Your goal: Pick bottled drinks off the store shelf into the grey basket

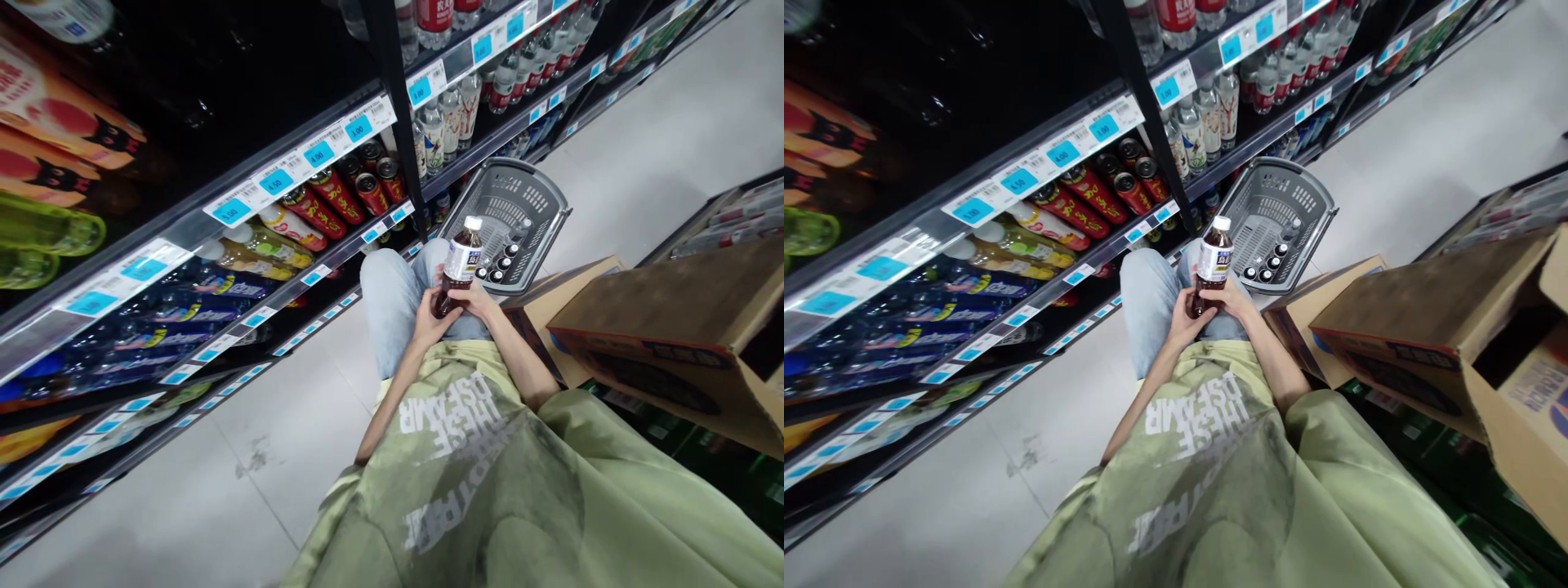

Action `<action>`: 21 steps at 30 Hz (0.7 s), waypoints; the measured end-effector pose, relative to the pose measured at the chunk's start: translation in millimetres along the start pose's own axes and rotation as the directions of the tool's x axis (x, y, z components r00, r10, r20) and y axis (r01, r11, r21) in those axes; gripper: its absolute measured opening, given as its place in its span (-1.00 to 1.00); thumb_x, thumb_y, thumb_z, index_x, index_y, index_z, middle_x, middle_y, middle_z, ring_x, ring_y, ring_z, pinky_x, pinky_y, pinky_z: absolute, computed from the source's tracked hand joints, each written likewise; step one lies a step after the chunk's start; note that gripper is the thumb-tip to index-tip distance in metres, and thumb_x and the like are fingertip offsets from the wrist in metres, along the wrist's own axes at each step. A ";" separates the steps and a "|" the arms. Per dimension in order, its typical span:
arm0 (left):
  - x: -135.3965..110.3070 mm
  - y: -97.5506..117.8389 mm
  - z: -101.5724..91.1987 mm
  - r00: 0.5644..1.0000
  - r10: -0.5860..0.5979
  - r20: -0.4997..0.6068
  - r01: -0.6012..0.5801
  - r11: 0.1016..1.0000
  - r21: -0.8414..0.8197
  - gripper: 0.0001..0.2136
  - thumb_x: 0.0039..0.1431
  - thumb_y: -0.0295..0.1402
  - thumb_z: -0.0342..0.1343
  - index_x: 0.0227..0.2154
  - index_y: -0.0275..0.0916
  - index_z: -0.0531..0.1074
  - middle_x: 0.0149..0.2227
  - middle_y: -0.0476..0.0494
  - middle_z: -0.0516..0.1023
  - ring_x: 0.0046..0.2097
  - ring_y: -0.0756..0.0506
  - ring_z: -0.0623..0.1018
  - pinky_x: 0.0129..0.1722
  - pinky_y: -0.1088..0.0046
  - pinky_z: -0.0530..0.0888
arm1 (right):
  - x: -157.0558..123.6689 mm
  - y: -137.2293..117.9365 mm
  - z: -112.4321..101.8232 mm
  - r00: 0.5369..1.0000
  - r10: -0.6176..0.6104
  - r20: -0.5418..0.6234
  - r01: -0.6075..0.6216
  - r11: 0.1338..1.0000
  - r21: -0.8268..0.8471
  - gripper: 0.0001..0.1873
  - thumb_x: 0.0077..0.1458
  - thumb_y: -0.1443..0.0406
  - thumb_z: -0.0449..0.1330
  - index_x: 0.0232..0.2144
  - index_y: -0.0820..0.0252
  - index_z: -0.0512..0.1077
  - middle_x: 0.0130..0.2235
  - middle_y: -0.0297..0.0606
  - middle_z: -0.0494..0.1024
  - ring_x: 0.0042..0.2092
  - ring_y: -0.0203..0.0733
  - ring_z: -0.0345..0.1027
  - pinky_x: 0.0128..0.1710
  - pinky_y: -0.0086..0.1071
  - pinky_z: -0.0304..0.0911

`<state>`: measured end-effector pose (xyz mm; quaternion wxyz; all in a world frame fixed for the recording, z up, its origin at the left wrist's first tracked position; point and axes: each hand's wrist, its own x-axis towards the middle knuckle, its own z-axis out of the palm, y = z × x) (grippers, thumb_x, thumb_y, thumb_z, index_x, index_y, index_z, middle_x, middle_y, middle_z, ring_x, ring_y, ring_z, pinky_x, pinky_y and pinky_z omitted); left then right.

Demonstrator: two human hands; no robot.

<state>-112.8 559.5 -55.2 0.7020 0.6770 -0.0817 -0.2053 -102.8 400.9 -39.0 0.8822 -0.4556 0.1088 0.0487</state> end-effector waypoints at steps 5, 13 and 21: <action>-0.9 3.4 0.6 0.969 0.138 -0.203 -0.072 0.950 0.305 -0.39 -0.11 -0.26 0.56 0.02 -0.19 0.47 -0.01 -0.20 0.54 0.07 -0.25 0.57 0.16 0.14 0.50 | 6.4 3.1 3.3 0.970 -0.077 -0.229 0.103 0.990 0.101 -0.50 -0.11 0.08 0.52 -0.11 0.04 0.56 -0.12 -0.31 0.71 -0.12 -0.08 0.63 -0.02 -0.19 0.58; -0.3 10.3 0.8 0.959 0.186 -0.213 -0.102 0.930 0.352 -0.42 -0.08 -0.28 0.53 0.05 -0.19 0.51 0.00 -0.22 0.52 0.09 -0.28 0.55 0.20 0.14 0.48 | 8.6 -1.9 5.7 0.965 -0.055 -0.257 0.085 0.991 0.107 -0.40 -0.14 0.01 0.50 -0.06 0.06 0.54 -0.04 -0.23 0.71 0.02 0.04 0.60 0.05 -0.12 0.56; 1.2 8.6 -2.7 0.987 -0.007 -0.159 -0.003 0.998 -0.060 -0.40 0.17 0.12 0.31 0.14 -0.15 0.49 0.03 -0.19 0.62 0.05 -0.25 0.61 0.09 0.20 0.55 | 3.5 -31.6 -22.5 0.830 -0.215 -0.515 0.190 0.976 -0.101 -0.39 0.01 -0.27 0.32 -0.12 0.00 0.51 -0.12 -0.30 0.66 0.01 -0.05 0.57 -0.12 -0.24 0.53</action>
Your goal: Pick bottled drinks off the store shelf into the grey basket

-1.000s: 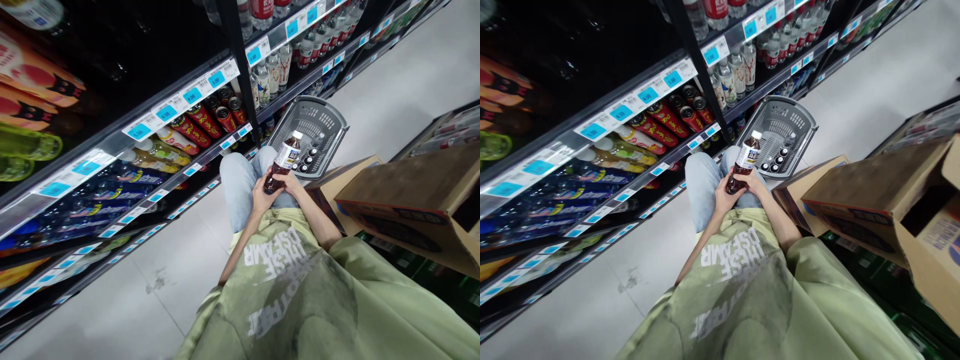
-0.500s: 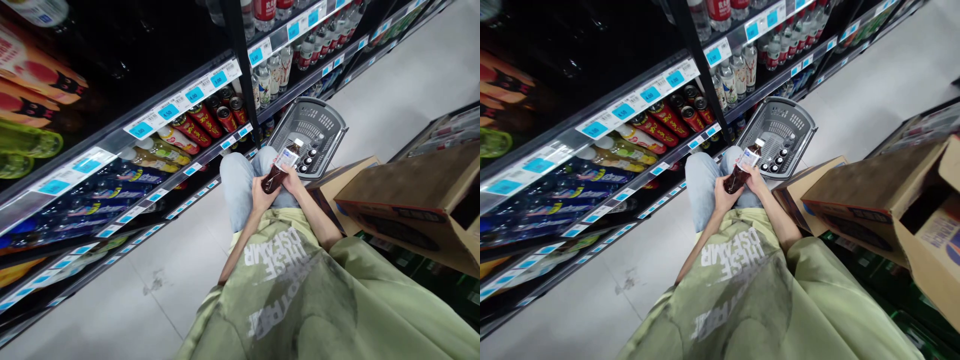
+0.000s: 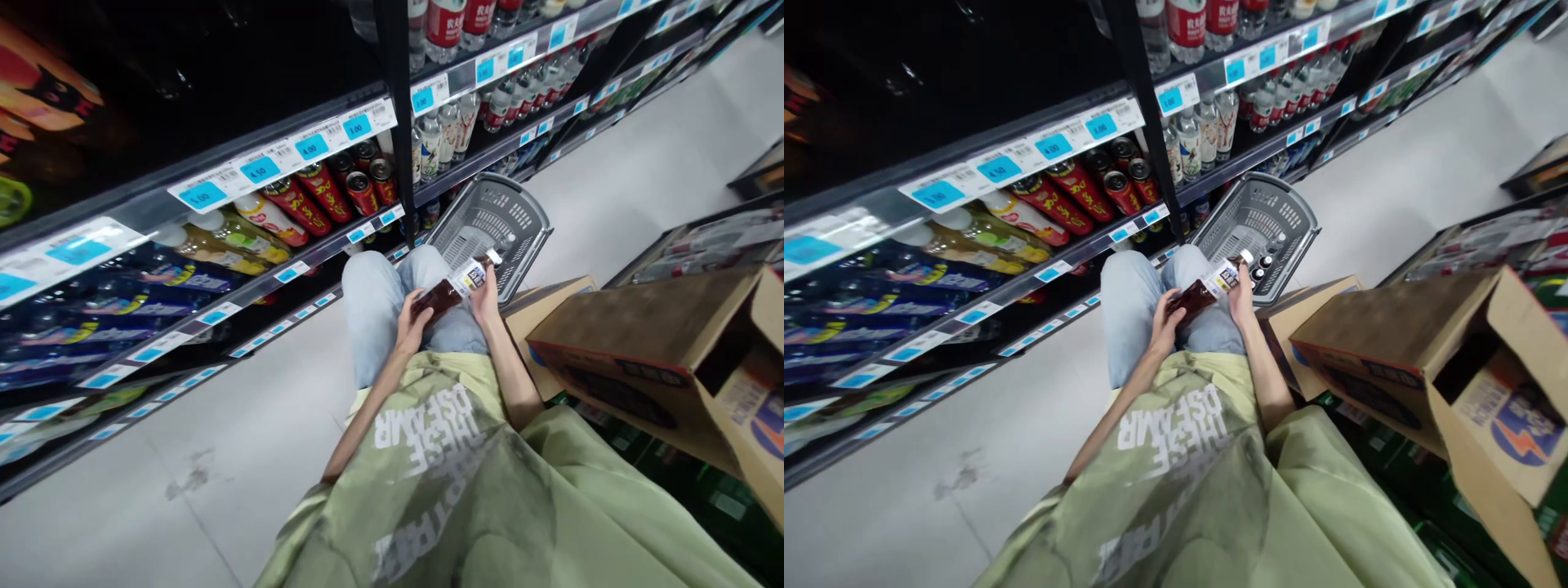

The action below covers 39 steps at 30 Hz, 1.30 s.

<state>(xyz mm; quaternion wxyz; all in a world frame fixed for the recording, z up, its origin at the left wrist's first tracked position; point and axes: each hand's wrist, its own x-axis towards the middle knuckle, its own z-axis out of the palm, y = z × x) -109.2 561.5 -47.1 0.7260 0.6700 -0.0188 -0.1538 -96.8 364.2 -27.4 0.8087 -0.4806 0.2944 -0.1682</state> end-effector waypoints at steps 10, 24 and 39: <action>12.2 -15.8 4.8 0.920 -0.345 0.183 0.361 0.930 -0.061 -0.10 0.23 0.48 -0.16 0.09 -0.28 0.56 -0.59 -0.02 0.49 -0.66 -0.02 0.29 -0.64 0.43 0.22 | -8.3 -30.8 -62.9 0.995 0.037 -0.096 -0.069 0.934 -0.351 -0.44 -0.04 -0.12 0.45 -0.45 0.03 0.22 -0.60 -0.62 0.16 -0.65 -0.43 -0.04 -0.74 -0.51 -0.12; 15.5 2.4 7.7 0.964 -0.173 0.204 0.089 0.927 0.365 -0.68 0.46 -0.12 -0.04 0.00 -0.19 0.49 -0.58 0.11 0.40 -0.52 -0.06 0.44 -0.38 0.44 0.36 | 88.8 -19.9 -87.2 0.831 -0.475 -0.288 0.109 0.647 -0.754 -0.55 0.16 -0.12 0.27 -0.29 0.03 0.22 -0.32 -0.44 0.40 -0.42 -0.29 0.38 -0.52 -0.41 0.37; 27.5 5.7 3.3 0.930 -0.337 0.145 0.274 0.901 0.335 -0.77 0.40 -0.14 0.03 -0.15 -0.17 0.46 -0.63 0.18 0.23 -0.59 0.01 0.29 -0.49 0.49 0.25 | 217.2 154.9 -54.2 0.943 0.328 0.046 0.088 -0.113 -0.990 -0.56 0.31 0.24 0.19 0.16 0.27 0.59 0.05 -0.03 0.68 0.09 -0.05 0.54 0.17 -0.36 0.32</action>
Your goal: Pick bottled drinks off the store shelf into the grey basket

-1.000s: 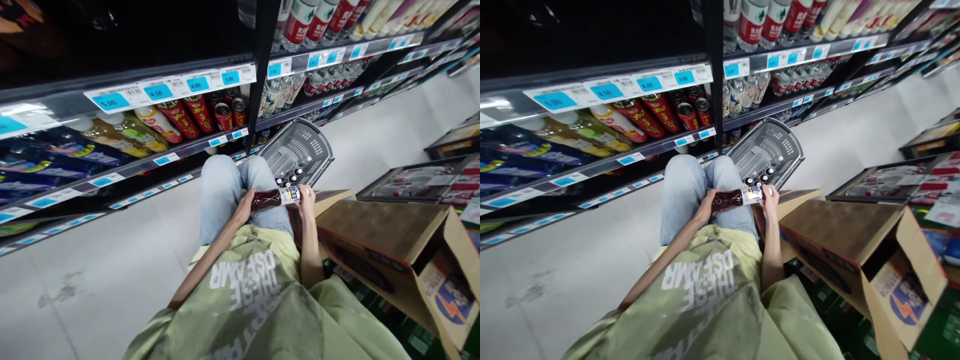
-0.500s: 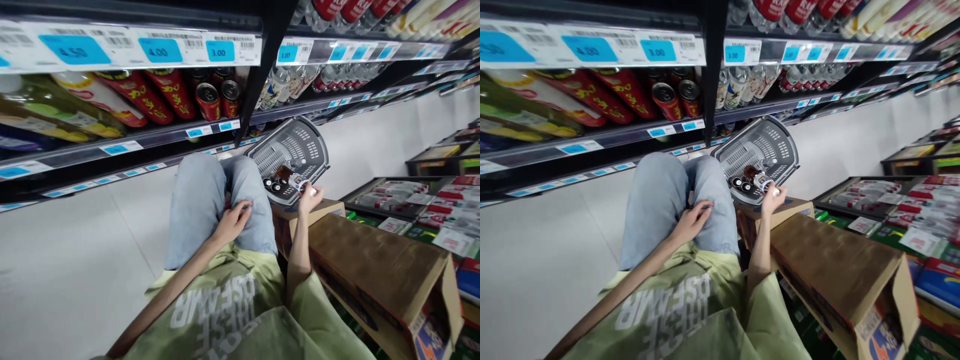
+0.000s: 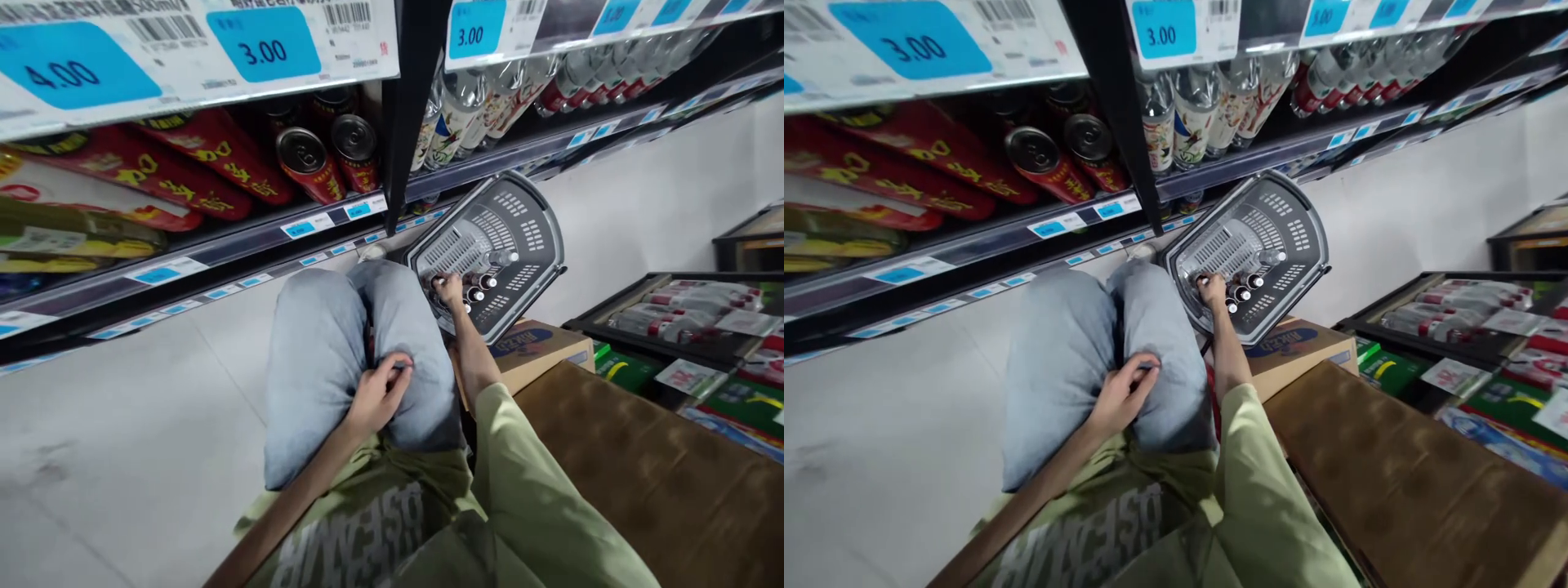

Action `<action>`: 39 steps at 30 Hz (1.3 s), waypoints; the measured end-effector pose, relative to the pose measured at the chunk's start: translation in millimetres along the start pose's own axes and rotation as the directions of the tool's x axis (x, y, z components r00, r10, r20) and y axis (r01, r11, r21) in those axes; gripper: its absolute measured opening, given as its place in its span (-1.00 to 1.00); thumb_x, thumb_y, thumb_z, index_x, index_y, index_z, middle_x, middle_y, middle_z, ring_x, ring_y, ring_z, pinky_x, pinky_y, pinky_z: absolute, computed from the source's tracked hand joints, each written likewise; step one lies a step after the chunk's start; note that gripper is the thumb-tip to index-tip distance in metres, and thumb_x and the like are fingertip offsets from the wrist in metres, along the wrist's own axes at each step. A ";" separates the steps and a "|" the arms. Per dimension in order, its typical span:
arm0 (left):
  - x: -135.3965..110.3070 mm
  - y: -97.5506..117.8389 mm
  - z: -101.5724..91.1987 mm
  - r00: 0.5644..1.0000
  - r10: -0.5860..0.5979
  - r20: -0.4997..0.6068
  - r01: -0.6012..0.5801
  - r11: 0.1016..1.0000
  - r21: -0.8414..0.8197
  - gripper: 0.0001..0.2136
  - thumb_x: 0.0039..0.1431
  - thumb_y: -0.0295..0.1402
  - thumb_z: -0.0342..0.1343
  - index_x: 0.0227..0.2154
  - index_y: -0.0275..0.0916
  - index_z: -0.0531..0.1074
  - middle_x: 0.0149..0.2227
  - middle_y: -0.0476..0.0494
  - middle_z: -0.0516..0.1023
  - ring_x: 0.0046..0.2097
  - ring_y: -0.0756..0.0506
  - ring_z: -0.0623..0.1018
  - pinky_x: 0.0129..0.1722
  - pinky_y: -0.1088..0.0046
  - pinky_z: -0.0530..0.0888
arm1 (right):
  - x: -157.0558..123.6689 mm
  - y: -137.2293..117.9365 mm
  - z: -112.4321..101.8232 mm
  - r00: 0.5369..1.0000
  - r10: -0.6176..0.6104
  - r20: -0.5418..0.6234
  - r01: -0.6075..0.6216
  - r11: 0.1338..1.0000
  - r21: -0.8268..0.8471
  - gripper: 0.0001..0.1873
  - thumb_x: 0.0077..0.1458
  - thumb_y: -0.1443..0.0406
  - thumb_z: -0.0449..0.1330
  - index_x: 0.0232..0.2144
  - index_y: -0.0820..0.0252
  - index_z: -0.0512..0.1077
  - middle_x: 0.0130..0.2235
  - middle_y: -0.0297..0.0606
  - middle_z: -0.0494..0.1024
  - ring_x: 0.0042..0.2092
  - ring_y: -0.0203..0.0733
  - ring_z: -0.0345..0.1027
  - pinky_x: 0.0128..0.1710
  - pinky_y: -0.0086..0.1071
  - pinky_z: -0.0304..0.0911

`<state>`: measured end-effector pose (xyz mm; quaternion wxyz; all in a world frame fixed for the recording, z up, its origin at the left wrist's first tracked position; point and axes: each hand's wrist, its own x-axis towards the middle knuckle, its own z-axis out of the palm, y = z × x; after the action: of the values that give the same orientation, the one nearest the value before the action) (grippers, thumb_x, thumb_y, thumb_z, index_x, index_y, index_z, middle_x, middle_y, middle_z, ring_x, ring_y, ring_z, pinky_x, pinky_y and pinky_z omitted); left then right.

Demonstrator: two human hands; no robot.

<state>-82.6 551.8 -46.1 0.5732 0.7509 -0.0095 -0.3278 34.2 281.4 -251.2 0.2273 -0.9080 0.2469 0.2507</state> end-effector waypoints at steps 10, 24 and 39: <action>2.2 5.4 -2.7 0.996 -0.075 0.044 0.077 0.997 -0.030 -0.77 0.38 -0.13 0.03 -0.21 -0.17 0.44 -0.64 0.18 0.18 -0.59 0.01 0.24 -0.50 0.46 0.20 | 0.6 2.1 35.9 0.992 0.071 0.107 -0.065 0.996 -0.061 -0.45 0.35 0.24 0.25 0.33 0.26 0.44 0.25 0.12 0.53 0.21 -0.01 0.49 0.25 -0.30 0.28; 0.6 -2.2 3.1 0.999 0.034 0.027 -0.034 0.999 0.003 -0.75 0.36 -0.11 0.01 -0.15 -0.18 0.39 -0.64 0.21 0.18 -0.57 0.01 0.20 -0.47 0.49 0.14 | -30.6 -45.7 -65.8 0.945 -0.087 -0.315 0.186 0.937 0.297 -0.49 0.30 0.25 0.13 0.22 0.38 0.46 0.13 0.09 0.59 0.03 -0.04 0.52 0.19 -0.22 0.35; -17.1 -24.0 4.3 0.986 0.149 -0.077 -0.109 0.918 0.382 -0.85 0.24 -0.47 0.06 -0.26 -0.13 0.52 -0.57 0.07 0.31 -0.43 -0.12 0.47 -0.31 0.37 0.39 | -172.7 -165.4 -45.0 0.919 -0.372 -0.131 0.342 0.918 -0.201 -0.45 0.33 0.10 0.13 0.29 0.09 0.46 0.41 -0.04 0.33 0.32 0.20 0.25 0.16 -0.09 0.34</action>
<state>-106.9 563.1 -59.3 0.4384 0.8608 -0.0917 -0.2418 12.7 443.1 -70.6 0.1679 -0.9719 0.0720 0.1487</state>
